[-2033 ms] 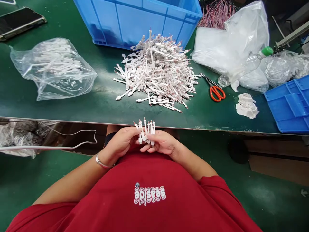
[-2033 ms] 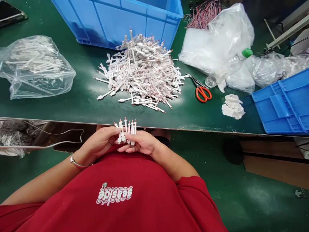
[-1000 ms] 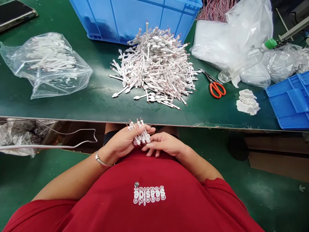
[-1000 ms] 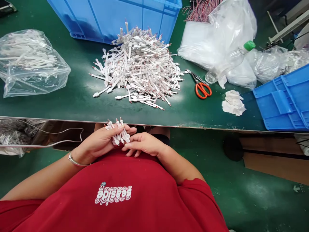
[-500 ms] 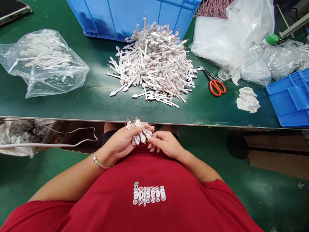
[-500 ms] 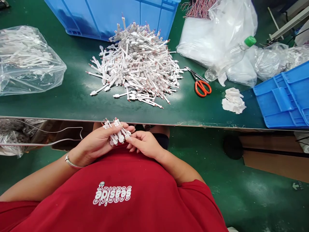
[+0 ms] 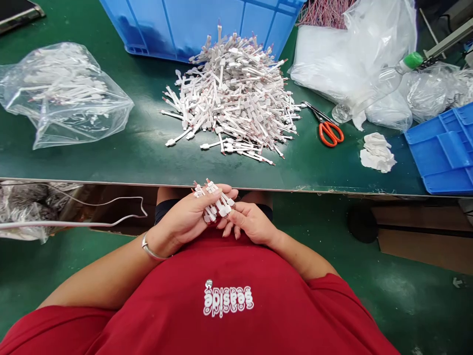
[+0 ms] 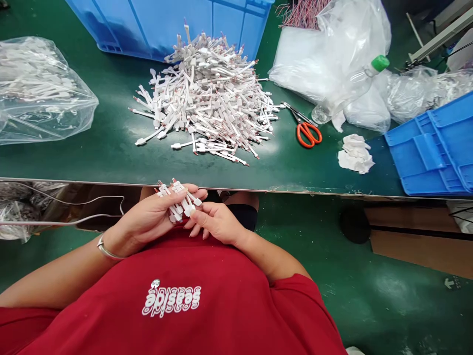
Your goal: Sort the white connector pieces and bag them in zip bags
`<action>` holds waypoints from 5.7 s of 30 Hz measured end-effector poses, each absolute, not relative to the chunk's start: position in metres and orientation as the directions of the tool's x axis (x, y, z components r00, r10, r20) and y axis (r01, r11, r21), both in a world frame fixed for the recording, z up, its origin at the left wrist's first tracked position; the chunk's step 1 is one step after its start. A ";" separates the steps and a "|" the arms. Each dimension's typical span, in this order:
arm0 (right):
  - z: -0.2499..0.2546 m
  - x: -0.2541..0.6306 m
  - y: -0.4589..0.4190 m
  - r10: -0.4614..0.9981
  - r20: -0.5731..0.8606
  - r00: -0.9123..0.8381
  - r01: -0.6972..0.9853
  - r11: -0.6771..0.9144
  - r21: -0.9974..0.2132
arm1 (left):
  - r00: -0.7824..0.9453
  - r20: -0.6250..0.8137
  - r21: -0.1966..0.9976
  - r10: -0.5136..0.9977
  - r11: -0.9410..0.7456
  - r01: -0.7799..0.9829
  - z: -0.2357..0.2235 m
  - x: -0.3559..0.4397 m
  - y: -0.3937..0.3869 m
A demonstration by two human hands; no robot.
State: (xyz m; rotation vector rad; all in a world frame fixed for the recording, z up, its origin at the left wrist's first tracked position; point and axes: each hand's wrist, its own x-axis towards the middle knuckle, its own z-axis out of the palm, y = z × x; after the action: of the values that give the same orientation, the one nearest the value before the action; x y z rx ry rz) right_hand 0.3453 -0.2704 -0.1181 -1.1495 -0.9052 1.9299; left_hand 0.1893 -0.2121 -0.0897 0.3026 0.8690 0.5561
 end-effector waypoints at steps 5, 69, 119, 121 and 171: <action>-0.106 0.344 -0.263 0.841 -0.406 -0.358 -0.239 -0.503 -0.831 | 0.551 -0.618 0.466 0.561 0.825 -0.319 -0.083 0.190 -0.208; -0.100 0.317 -0.258 0.858 -0.462 -0.223 -0.272 -0.510 -0.816 | 0.478 -0.613 0.386 0.629 0.767 -0.513 -0.078 0.206 -0.203; -0.140 0.343 -0.240 0.693 -0.459 -0.556 -0.585 -0.718 -0.376 | 0.703 0.399 0.530 0.589 -0.773 0.347 -0.110 0.190 -0.153; -0.142 0.345 -0.240 0.703 -0.453 -0.548 -0.579 -0.710 -0.401 | 0.646 0.366 0.527 0.670 -0.721 0.449 -0.111 0.190 -0.160; -0.065 0.258 -0.136 0.781 0.377 -0.498 0.416 0.597 -0.686 | -0.245 0.019 0.838 0.969 -0.149 -0.525 -0.071 0.178 -0.143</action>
State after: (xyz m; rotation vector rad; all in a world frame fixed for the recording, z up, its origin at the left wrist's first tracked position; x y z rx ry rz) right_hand 0.2581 -0.1361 -0.0652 -0.9426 -2.1401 0.6857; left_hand 0.1780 -0.1434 -0.0709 0.7135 0.8834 1.6572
